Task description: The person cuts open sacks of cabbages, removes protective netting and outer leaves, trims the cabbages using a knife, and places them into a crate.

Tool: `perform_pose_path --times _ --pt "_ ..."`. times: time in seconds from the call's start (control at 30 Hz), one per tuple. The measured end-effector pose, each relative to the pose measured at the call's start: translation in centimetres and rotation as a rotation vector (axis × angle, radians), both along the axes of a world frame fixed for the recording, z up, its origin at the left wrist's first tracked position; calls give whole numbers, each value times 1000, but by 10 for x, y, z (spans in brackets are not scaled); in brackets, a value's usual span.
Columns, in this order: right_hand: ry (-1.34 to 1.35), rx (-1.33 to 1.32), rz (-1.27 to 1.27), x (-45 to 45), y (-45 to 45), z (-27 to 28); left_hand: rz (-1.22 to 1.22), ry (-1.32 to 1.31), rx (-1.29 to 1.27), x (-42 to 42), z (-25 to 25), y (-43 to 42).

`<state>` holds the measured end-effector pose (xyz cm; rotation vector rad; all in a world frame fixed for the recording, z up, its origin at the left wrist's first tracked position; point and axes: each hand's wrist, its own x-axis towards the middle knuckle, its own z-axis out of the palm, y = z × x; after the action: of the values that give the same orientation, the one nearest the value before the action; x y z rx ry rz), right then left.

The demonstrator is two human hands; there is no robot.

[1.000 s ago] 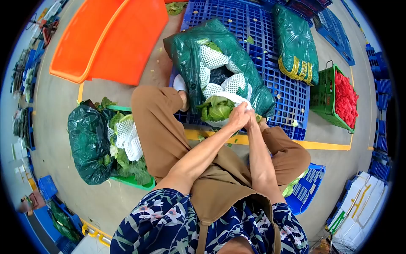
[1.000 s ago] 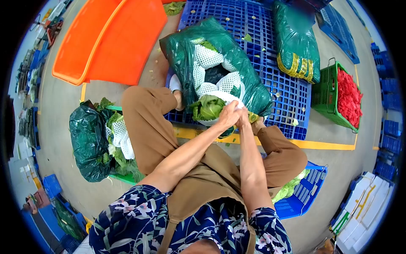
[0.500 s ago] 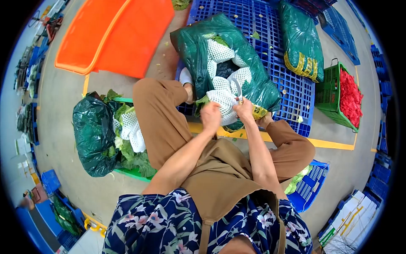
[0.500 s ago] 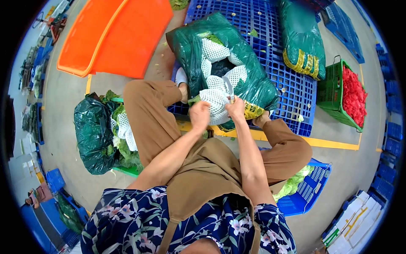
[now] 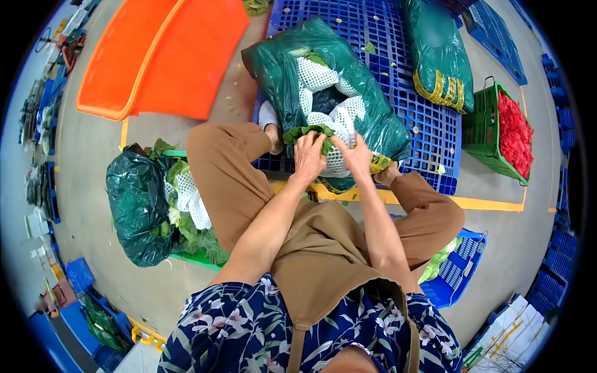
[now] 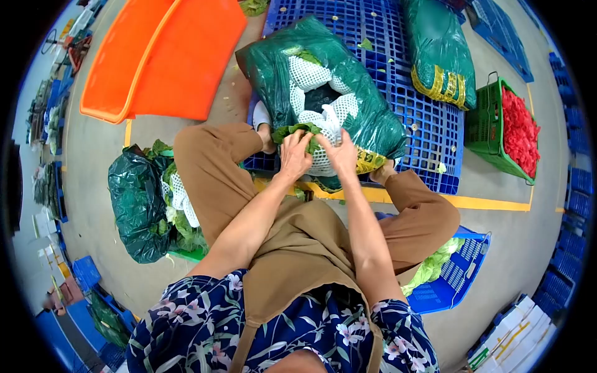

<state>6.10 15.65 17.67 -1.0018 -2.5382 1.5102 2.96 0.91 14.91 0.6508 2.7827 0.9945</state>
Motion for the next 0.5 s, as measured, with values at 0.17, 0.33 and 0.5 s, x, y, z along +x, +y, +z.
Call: perform_pose_path --times 0.17,0.33,0.5 --pt "-89 187 -121 -5 -16 -28 -164 -334 -168 -34 7 9" --pt "-57 185 -265 0 -6 -47 -130 -584 -11 -41 -26 6" --pt "-117 24 -309 4 23 -109 -108 -692 279 -40 -48 -16"
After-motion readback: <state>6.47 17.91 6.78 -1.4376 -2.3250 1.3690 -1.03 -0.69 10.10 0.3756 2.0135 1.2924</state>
